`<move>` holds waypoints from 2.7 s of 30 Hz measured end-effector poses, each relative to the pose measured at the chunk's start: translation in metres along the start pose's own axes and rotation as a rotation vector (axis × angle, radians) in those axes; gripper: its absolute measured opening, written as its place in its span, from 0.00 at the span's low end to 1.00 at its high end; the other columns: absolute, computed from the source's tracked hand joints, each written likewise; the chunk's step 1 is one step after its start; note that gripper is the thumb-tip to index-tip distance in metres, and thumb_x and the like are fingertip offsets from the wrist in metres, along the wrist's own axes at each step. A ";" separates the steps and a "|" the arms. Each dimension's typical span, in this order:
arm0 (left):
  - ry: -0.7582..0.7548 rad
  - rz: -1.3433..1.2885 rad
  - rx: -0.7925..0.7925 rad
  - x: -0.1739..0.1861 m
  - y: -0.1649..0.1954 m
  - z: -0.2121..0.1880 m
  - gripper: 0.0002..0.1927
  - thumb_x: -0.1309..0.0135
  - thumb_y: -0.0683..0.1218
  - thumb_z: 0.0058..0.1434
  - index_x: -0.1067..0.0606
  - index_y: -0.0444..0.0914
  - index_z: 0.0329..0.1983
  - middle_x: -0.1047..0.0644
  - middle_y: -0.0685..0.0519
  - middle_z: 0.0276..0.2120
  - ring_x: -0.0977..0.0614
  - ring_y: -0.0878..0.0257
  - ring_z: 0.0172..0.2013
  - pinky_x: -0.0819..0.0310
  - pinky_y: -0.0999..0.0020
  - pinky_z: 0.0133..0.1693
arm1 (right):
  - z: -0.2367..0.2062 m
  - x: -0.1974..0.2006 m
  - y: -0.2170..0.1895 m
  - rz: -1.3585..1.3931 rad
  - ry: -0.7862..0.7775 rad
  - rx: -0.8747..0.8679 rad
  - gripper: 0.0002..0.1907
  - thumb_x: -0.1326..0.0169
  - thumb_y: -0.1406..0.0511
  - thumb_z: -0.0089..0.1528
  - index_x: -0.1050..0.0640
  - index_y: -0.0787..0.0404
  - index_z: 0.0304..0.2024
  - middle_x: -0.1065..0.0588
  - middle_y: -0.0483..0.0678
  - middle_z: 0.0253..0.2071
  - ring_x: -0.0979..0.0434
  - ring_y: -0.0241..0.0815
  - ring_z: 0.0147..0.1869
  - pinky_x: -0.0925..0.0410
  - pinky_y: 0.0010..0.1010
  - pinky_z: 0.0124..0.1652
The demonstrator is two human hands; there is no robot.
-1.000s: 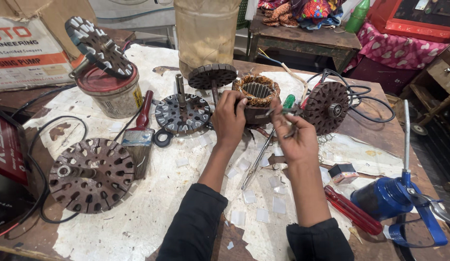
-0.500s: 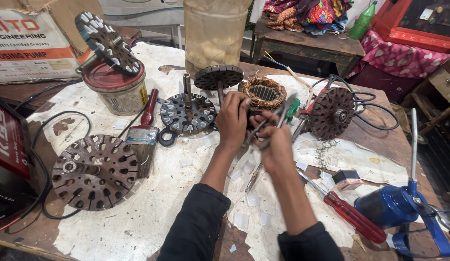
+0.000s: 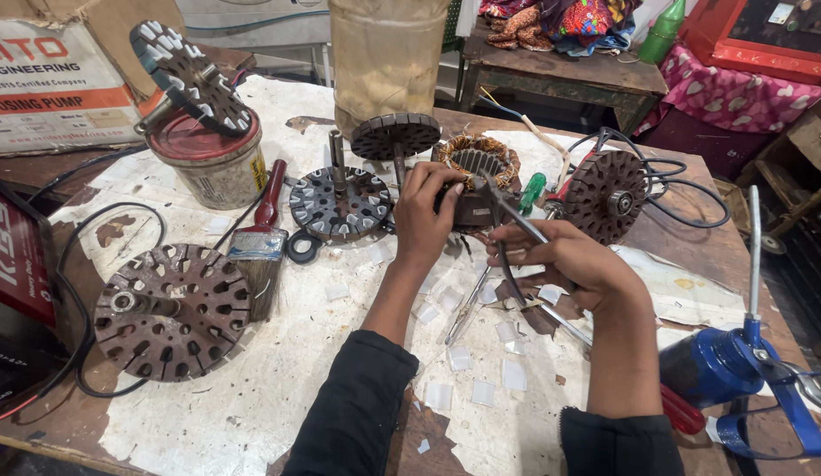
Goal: The person works on an electric motor stator at a cluttered repair bench, pressing white insulation wedges into the copper winding slots by hand and rotating the stator to reach each slot. They then use a screwdriver to work around the slots and pliers to trim or adjust the winding, continuing around the stator.
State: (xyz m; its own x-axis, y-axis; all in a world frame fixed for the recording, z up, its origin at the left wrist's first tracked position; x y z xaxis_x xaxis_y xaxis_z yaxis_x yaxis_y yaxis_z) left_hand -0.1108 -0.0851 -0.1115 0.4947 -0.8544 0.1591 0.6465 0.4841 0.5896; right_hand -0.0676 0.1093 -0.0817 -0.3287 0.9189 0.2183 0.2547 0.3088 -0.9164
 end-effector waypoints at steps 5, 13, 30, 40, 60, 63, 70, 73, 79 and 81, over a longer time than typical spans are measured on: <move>0.016 -0.008 0.033 -0.003 -0.002 -0.001 0.04 0.43 0.43 0.66 0.22 0.39 0.42 0.23 0.54 0.42 0.19 0.55 0.47 0.26 0.59 0.47 | 0.001 0.004 0.008 -0.073 -0.032 -0.044 0.21 0.53 0.75 0.60 0.21 0.65 0.54 0.19 0.53 0.50 0.16 0.46 0.49 0.23 0.34 0.45; 0.042 0.049 0.041 -0.005 -0.005 -0.002 0.04 0.45 0.43 0.65 0.23 0.38 0.39 0.23 0.54 0.39 0.18 0.55 0.44 0.26 0.58 0.45 | 0.003 0.001 0.008 -0.024 -0.056 0.008 0.21 0.53 0.76 0.59 0.21 0.68 0.54 0.20 0.53 0.48 0.18 0.43 0.49 0.23 0.36 0.44; 0.015 0.020 -0.003 -0.001 -0.001 -0.006 0.06 0.47 0.41 0.65 0.24 0.39 0.45 0.23 0.52 0.42 0.19 0.54 0.47 0.25 0.58 0.47 | 0.001 -0.007 0.006 0.205 -0.060 0.011 0.17 0.57 0.76 0.60 0.24 0.73 0.50 0.22 0.58 0.44 0.17 0.50 0.50 0.20 0.46 0.45; 0.006 0.057 0.018 -0.002 -0.001 -0.002 0.04 0.45 0.42 0.65 0.26 0.38 0.40 0.24 0.52 0.40 0.19 0.53 0.45 0.26 0.57 0.45 | -0.002 -0.005 -0.002 0.036 -0.018 0.008 0.17 0.54 0.76 0.59 0.23 0.71 0.50 0.19 0.57 0.42 0.17 0.52 0.44 0.26 0.41 0.40; 0.038 0.044 -0.012 0.001 0.005 -0.006 0.04 0.45 0.42 0.63 0.26 0.37 0.39 0.24 0.51 0.39 0.18 0.51 0.44 0.26 0.55 0.44 | -0.005 -0.014 -0.012 -0.072 0.124 -0.019 0.14 0.55 0.75 0.60 0.23 0.70 0.47 0.21 0.55 0.40 0.16 0.48 0.44 0.21 0.44 0.38; 0.037 0.040 -0.014 0.001 0.004 -0.007 0.03 0.46 0.42 0.63 0.26 0.38 0.38 0.23 0.52 0.39 0.18 0.52 0.44 0.26 0.56 0.44 | -0.003 -0.014 -0.010 -0.055 0.110 0.005 0.14 0.55 0.75 0.59 0.24 0.69 0.46 0.21 0.54 0.40 0.16 0.49 0.44 0.20 0.47 0.38; 0.039 0.049 -0.020 -0.001 0.004 -0.006 0.04 0.46 0.43 0.65 0.28 0.37 0.39 0.23 0.52 0.39 0.18 0.52 0.43 0.26 0.56 0.43 | 0.001 -0.012 -0.012 -0.022 0.062 0.050 0.13 0.53 0.78 0.58 0.24 0.72 0.45 0.22 0.55 0.40 0.17 0.50 0.44 0.20 0.49 0.38; 0.041 0.073 -0.032 -0.002 0.005 -0.008 0.03 0.48 0.42 0.68 0.28 0.37 0.40 0.23 0.51 0.40 0.19 0.51 0.43 0.26 0.55 0.44 | 0.000 -0.009 -0.008 0.005 0.077 0.011 0.12 0.54 0.76 0.60 0.24 0.71 0.45 0.22 0.57 0.40 0.17 0.51 0.45 0.19 0.48 0.39; 0.012 0.136 0.004 -0.008 0.004 -0.007 0.04 0.50 0.44 0.69 0.28 0.38 0.41 0.24 0.52 0.39 0.18 0.53 0.42 0.26 0.56 0.40 | -0.005 0.002 -0.005 -0.078 0.058 -0.019 0.15 0.53 0.76 0.60 0.21 0.72 0.47 0.19 0.59 0.42 0.15 0.50 0.46 0.20 0.40 0.42; 0.015 0.138 0.008 -0.007 0.005 -0.007 0.04 0.50 0.44 0.70 0.28 0.38 0.41 0.24 0.52 0.39 0.18 0.54 0.42 0.25 0.57 0.40 | -0.006 0.006 -0.004 -0.054 0.053 -0.014 0.15 0.52 0.76 0.59 0.21 0.72 0.47 0.19 0.58 0.41 0.15 0.49 0.47 0.21 0.42 0.42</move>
State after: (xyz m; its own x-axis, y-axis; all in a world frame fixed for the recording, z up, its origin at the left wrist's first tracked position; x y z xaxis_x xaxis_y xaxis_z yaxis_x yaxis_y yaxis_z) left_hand -0.1072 -0.0749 -0.1147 0.5873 -0.7770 0.2268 0.5674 0.5950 0.5693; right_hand -0.0655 0.1148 -0.0747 -0.2940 0.9124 0.2847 0.2507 0.3610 -0.8982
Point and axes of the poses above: each hand's wrist, its own z-axis towards the middle knuckle, its own x-axis out of the back of the hand, y = z × x, the point moved 5 cm from there along z, towards the middle knuckle
